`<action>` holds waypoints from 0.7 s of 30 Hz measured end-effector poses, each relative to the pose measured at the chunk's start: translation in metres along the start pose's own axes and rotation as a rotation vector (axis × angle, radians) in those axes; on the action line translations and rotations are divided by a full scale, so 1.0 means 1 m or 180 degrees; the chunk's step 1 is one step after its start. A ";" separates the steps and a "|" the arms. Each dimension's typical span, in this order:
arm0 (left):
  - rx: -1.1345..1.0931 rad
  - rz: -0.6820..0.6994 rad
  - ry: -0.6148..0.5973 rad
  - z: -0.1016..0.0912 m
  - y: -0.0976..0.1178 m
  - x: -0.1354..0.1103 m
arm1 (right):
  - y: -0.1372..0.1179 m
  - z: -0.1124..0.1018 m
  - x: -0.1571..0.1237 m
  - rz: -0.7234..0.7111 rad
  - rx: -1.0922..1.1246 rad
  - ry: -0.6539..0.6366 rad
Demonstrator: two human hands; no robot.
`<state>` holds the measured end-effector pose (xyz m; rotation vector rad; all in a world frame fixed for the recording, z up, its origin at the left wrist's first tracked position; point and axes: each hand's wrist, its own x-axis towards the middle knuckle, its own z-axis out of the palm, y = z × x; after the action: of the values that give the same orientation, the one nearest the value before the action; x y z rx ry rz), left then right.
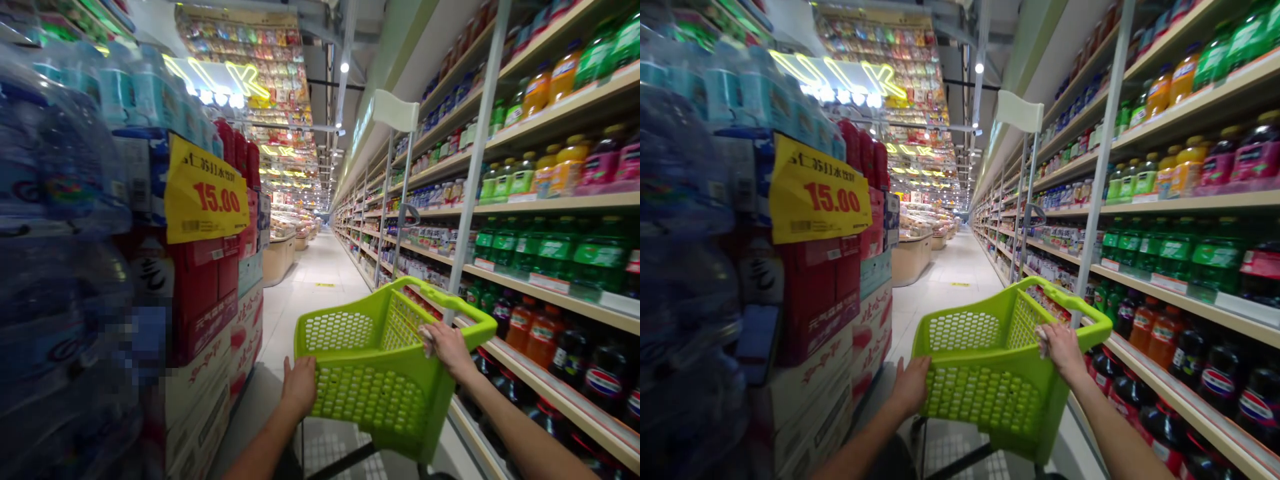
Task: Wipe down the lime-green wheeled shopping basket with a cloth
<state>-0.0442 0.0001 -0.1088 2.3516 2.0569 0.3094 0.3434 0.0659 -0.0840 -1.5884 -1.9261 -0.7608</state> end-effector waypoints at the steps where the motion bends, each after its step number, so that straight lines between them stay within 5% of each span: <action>1: -0.0025 0.0037 0.0014 0.001 0.003 -0.004 | -0.009 0.009 -0.001 0.0027 0.0038 0.0047; 5: -0.0115 0.0258 0.0079 0.010 0.013 -0.018 | -0.077 0.046 -0.020 -0.0209 0.0526 0.0255; 9: -0.0266 0.0228 -0.0085 0.015 0.023 -0.028 | -0.141 0.060 -0.040 -0.0415 0.1038 0.0434; 16: -0.0325 0.0217 -0.0321 0.013 0.049 -0.027 | -0.147 0.056 -0.026 -0.0471 0.1352 0.0312; 21: -0.0419 0.0487 -0.0451 0.015 0.071 -0.023 | -0.173 0.054 -0.035 -0.0518 0.1705 0.0257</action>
<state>0.0246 -0.0307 -0.1178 2.3809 1.7451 0.2617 0.1766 0.0537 -0.1622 -1.0713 -1.9983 -0.3177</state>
